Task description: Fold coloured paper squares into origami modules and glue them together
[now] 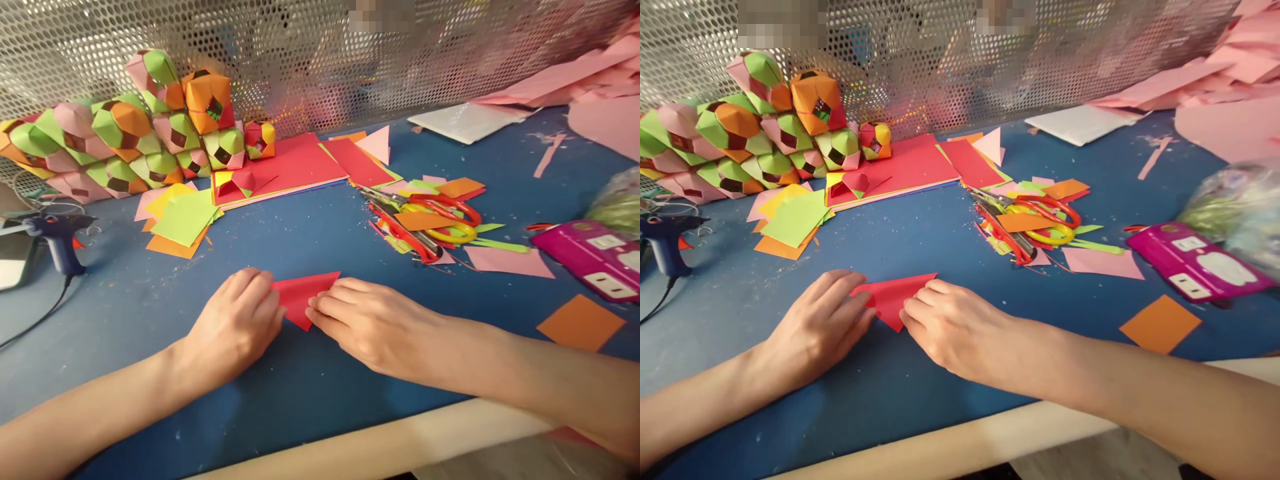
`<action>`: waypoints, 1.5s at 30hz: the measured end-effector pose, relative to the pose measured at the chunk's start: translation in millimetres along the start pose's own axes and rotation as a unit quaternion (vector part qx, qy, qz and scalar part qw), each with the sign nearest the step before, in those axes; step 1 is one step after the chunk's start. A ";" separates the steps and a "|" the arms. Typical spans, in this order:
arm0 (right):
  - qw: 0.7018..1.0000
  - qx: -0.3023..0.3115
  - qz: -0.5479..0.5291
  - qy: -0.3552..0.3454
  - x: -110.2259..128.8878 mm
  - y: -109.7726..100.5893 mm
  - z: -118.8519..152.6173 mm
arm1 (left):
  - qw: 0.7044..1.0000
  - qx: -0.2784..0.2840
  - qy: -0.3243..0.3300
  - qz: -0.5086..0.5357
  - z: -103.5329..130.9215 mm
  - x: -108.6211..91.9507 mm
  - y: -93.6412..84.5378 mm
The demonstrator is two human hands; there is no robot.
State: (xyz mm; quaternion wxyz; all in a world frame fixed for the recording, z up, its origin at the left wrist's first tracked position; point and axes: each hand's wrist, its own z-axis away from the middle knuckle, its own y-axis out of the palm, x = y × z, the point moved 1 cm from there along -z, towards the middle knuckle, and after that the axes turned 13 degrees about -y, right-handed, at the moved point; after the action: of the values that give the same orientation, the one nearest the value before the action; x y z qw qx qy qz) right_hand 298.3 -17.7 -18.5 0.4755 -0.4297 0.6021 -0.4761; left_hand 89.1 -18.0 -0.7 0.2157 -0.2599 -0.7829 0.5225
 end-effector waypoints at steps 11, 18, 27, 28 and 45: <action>0.997 -0.075 -0.017 0.024 -5.2 3.6 -6.0 | 0.999 0.002 0.034 -0.022 2.7 -18.5 15.8; 0.996 -0.069 0.056 0.029 -2.6 14.9 -14.5 | 0.998 -0.015 0.027 -0.062 10.5 -19.6 19.3; 0.990 0.002 0.103 0.097 -0.3 7.5 -7.7 | 0.995 0.005 0.017 -0.097 7.8 -21.7 13.6; 0.987 0.016 0.114 0.109 0.3 8.6 -3.6 | 0.995 0.006 0.014 -0.097 7.0 -22.0 13.2; 0.985 -0.123 0.038 0.117 -1.5 7.0 -12.4 | 0.995 0.056 0.026 -0.079 2.0 -18.4 14.2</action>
State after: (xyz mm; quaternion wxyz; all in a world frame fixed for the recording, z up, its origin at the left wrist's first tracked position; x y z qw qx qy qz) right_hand 285.9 -12.9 -23.9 0.3632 -0.4032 0.7232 -0.4272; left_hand 104.7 -26.5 -15.8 0.2909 -0.1985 -0.7643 0.5402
